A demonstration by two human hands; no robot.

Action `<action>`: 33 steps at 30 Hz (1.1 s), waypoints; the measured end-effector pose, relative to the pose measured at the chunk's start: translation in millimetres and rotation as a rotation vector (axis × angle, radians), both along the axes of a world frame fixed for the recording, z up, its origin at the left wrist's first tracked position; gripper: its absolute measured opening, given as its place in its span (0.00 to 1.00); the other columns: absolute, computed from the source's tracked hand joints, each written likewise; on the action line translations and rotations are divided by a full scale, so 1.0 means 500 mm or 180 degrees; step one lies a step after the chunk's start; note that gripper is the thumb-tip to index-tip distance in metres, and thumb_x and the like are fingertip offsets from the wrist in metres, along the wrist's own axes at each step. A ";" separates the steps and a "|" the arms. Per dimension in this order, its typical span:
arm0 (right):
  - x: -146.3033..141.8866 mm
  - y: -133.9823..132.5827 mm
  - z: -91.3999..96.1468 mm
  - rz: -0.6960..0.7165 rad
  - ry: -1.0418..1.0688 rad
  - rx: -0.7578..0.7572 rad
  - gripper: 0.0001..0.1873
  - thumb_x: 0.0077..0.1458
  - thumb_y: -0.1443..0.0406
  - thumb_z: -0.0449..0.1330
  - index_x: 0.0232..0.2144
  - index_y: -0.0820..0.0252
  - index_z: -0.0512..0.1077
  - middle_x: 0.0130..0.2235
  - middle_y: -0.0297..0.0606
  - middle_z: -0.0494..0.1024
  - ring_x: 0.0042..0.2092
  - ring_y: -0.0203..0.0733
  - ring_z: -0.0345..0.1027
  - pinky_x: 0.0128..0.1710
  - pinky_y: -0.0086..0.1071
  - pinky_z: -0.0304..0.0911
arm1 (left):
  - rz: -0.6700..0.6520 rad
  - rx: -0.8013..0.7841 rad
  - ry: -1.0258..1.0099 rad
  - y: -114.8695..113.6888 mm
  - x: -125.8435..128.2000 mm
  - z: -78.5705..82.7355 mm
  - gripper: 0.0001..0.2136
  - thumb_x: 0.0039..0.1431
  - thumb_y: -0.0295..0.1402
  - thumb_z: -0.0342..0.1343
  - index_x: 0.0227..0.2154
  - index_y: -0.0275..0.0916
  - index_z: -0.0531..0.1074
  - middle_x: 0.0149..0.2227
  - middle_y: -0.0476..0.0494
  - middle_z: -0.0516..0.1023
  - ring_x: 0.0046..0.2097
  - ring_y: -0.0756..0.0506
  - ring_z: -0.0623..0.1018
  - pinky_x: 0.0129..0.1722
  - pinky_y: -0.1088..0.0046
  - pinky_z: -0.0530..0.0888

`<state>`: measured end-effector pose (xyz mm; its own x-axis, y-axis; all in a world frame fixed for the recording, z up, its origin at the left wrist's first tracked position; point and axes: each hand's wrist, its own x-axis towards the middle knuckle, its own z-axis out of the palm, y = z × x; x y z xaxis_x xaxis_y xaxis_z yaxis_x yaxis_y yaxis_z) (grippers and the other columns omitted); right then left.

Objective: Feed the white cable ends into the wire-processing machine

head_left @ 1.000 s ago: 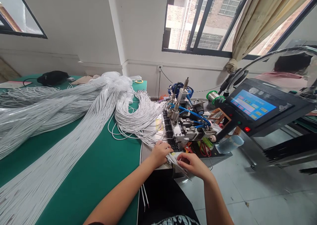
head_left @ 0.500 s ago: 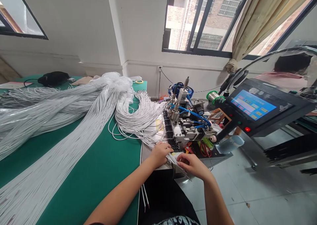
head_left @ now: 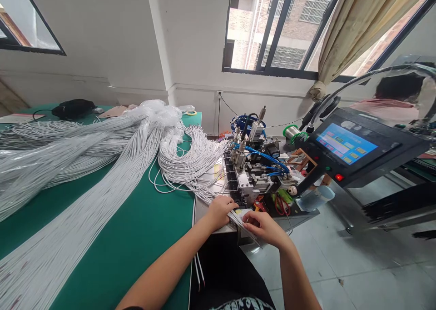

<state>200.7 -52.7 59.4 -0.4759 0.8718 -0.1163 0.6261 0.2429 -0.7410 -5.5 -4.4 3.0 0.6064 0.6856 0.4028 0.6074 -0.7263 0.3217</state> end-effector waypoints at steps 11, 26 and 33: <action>0.011 0.003 -0.001 -0.0021 0.0045 0.0328 0.13 0.59 0.60 0.53 0.27 0.60 0.73 0.26 0.32 0.71 0.29 0.36 0.61 0.28 0.27 0.53 | -0.0174 0.0758 -0.0186 -0.003 -0.004 -0.007 0.22 0.49 0.19 0.47 0.47 0.42 0.71 0.40 0.45 0.76 0.41 0.46 0.74 0.41 0.68 0.66; 0.004 0.041 -0.046 -0.1483 0.1750 0.0083 0.15 0.49 0.54 0.64 0.29 0.62 0.75 0.27 0.36 0.75 0.29 0.38 0.65 0.29 0.29 0.60 | 0.0092 0.1309 -0.0302 -0.019 0.004 0.007 0.13 0.63 0.30 0.46 0.48 0.40 0.69 0.31 0.46 0.76 0.32 0.49 0.75 0.33 0.70 0.67; -0.021 0.051 -0.064 -0.1750 0.2042 0.0366 0.18 0.52 0.52 0.61 0.34 0.61 0.77 0.32 0.41 0.79 0.36 0.45 0.70 0.39 0.35 0.64 | 0.0287 0.1290 -0.0395 -0.008 0.009 -0.004 0.15 0.59 0.25 0.43 0.42 0.39 0.73 0.31 0.44 0.75 0.32 0.47 0.73 0.31 0.70 0.68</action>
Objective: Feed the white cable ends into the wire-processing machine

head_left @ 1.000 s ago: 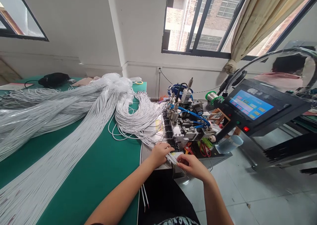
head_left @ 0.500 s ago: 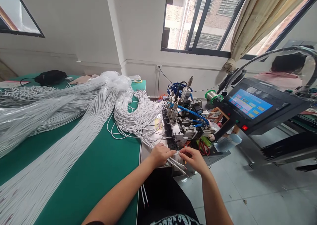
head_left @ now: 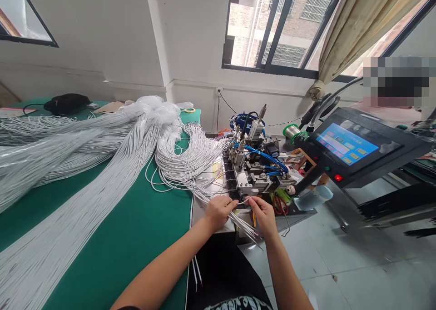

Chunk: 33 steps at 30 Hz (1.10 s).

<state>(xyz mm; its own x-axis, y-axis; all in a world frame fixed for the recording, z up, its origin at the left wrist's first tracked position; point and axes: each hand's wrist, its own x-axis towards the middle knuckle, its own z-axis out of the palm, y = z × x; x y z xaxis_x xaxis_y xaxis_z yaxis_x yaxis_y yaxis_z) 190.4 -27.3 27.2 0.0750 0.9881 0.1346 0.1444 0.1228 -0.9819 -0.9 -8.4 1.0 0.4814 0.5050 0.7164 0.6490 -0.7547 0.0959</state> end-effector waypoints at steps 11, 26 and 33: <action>0.039 0.014 -0.007 0.0744 -0.0224 -0.0326 0.21 0.53 0.50 0.59 0.35 0.63 0.78 0.31 0.42 0.79 0.36 0.46 0.71 0.40 0.37 0.64 | 0.0015 -0.0436 0.0445 0.005 0.000 0.000 0.15 0.60 0.24 0.45 0.44 0.41 0.71 0.32 0.47 0.75 0.36 0.47 0.73 0.39 0.68 0.65; 0.033 0.039 -0.050 0.0106 -0.1363 -0.0049 0.14 0.53 0.56 0.55 0.26 0.60 0.69 0.25 0.34 0.71 0.27 0.39 0.63 0.29 0.30 0.58 | 0.0193 -0.0816 0.1126 0.001 0.010 0.018 0.21 0.52 0.23 0.52 0.50 0.45 0.67 0.36 0.45 0.72 0.42 0.43 0.69 0.48 0.61 0.59; 0.051 0.060 -0.094 0.0597 -0.0539 -0.0444 0.19 0.52 0.50 0.55 0.22 0.58 0.62 0.21 0.28 0.60 0.24 0.34 0.53 0.23 0.27 0.51 | 0.0225 -0.0888 0.1250 0.004 0.015 0.018 0.24 0.56 0.25 0.51 0.55 0.49 0.62 0.36 0.46 0.73 0.41 0.43 0.70 0.51 0.58 0.56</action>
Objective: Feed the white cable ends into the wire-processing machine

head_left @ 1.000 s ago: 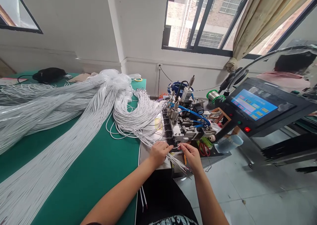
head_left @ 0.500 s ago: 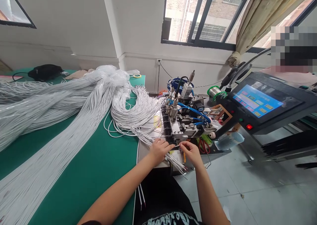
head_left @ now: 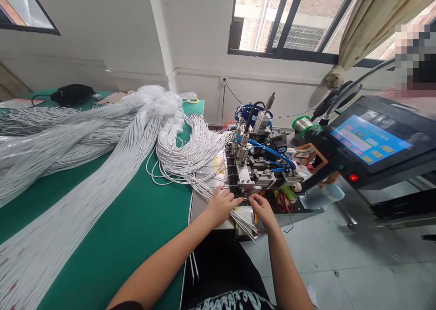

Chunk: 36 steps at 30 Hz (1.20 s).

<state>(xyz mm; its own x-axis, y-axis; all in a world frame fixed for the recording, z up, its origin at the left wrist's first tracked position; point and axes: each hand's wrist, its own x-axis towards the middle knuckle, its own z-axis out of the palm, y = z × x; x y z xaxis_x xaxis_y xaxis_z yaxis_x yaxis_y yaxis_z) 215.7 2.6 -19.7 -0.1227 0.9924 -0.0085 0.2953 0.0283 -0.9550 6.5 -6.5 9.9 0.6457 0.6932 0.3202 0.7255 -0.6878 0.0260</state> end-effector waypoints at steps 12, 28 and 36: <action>-0.016 -0.007 -0.010 -0.0319 -0.0031 0.0297 0.17 0.54 0.52 0.54 0.23 0.58 0.62 0.23 0.30 0.62 0.27 0.36 0.55 0.26 0.28 0.54 | 0.0218 0.0069 0.0005 -0.011 0.009 -0.005 0.24 0.59 0.24 0.46 0.58 0.52 0.60 0.33 0.47 0.73 0.38 0.45 0.70 0.54 0.53 0.51; -0.013 0.010 -0.036 -0.0144 0.0770 -0.0355 0.19 0.50 0.51 0.57 0.21 0.57 0.61 0.20 0.27 0.57 0.23 0.33 0.49 0.23 0.28 0.49 | 0.0300 -0.0068 0.0113 -0.005 0.021 0.003 0.27 0.57 0.23 0.47 0.57 0.54 0.61 0.33 0.46 0.71 0.36 0.44 0.70 0.52 0.55 0.55; -0.005 -0.013 -0.019 -0.0351 0.0705 -0.0294 0.21 0.50 0.49 0.59 0.20 0.58 0.62 0.20 0.27 0.57 0.23 0.33 0.49 0.23 0.28 0.47 | 0.0147 0.0084 -0.0433 -0.009 0.001 -0.005 0.22 0.53 0.23 0.50 0.51 0.46 0.69 0.42 0.44 0.75 0.47 0.42 0.69 0.54 0.55 0.55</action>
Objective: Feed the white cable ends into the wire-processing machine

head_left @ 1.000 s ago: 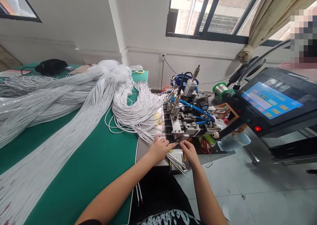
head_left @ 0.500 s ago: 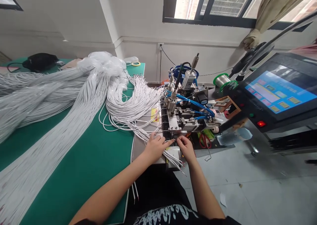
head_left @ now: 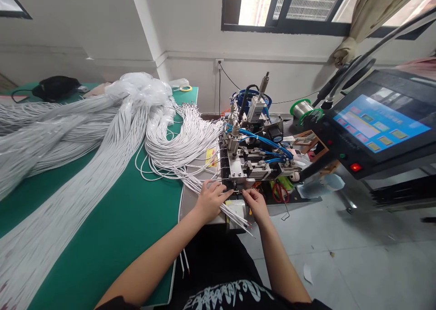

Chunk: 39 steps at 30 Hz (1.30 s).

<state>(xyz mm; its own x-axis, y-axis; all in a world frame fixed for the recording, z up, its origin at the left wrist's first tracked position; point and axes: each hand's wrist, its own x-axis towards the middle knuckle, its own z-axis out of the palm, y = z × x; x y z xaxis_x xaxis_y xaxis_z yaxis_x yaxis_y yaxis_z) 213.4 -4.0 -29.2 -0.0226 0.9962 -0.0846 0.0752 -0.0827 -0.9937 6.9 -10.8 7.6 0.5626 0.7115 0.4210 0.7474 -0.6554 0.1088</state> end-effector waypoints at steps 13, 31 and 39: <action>0.064 -0.131 0.151 0.1083 -0.1683 0.0692 0.13 0.55 0.54 0.59 0.31 0.58 0.73 0.29 0.35 0.72 0.26 0.35 0.58 0.26 0.29 0.54 | 0.0563 0.0067 -0.0236 -0.009 0.001 0.001 0.19 0.54 0.26 0.51 0.49 0.41 0.70 0.56 0.38 0.68 0.54 0.38 0.69 0.57 0.50 0.52; 0.027 -0.104 0.178 0.0775 -0.1959 0.1196 0.13 0.59 0.58 0.54 0.32 0.59 0.74 0.31 0.40 0.75 0.31 0.41 0.67 0.30 0.31 0.60 | -0.0958 0.0595 -0.0306 -0.001 -0.012 -0.012 0.18 0.52 0.23 0.47 0.46 0.40 0.70 0.39 0.45 0.76 0.37 0.48 0.75 0.34 0.71 0.67; 0.014 -0.069 0.127 0.0040 -0.1186 0.0914 0.15 0.55 0.55 0.58 0.28 0.61 0.73 0.27 0.38 0.74 0.29 0.40 0.66 0.28 0.30 0.61 | -0.0657 0.0783 -0.0689 -0.011 -0.007 -0.005 0.11 0.62 0.33 0.47 0.45 0.41 0.70 0.31 0.49 0.77 0.32 0.50 0.75 0.35 0.70 0.66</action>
<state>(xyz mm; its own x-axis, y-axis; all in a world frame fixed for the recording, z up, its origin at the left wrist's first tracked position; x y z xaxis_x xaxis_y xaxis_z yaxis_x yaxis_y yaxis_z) 220.3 -38.7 34.3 -0.0554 0.9803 0.1898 0.4304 0.1950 -0.8813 3.5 -16.3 5.3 0.5628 0.4556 0.6897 0.5741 -0.8158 0.0704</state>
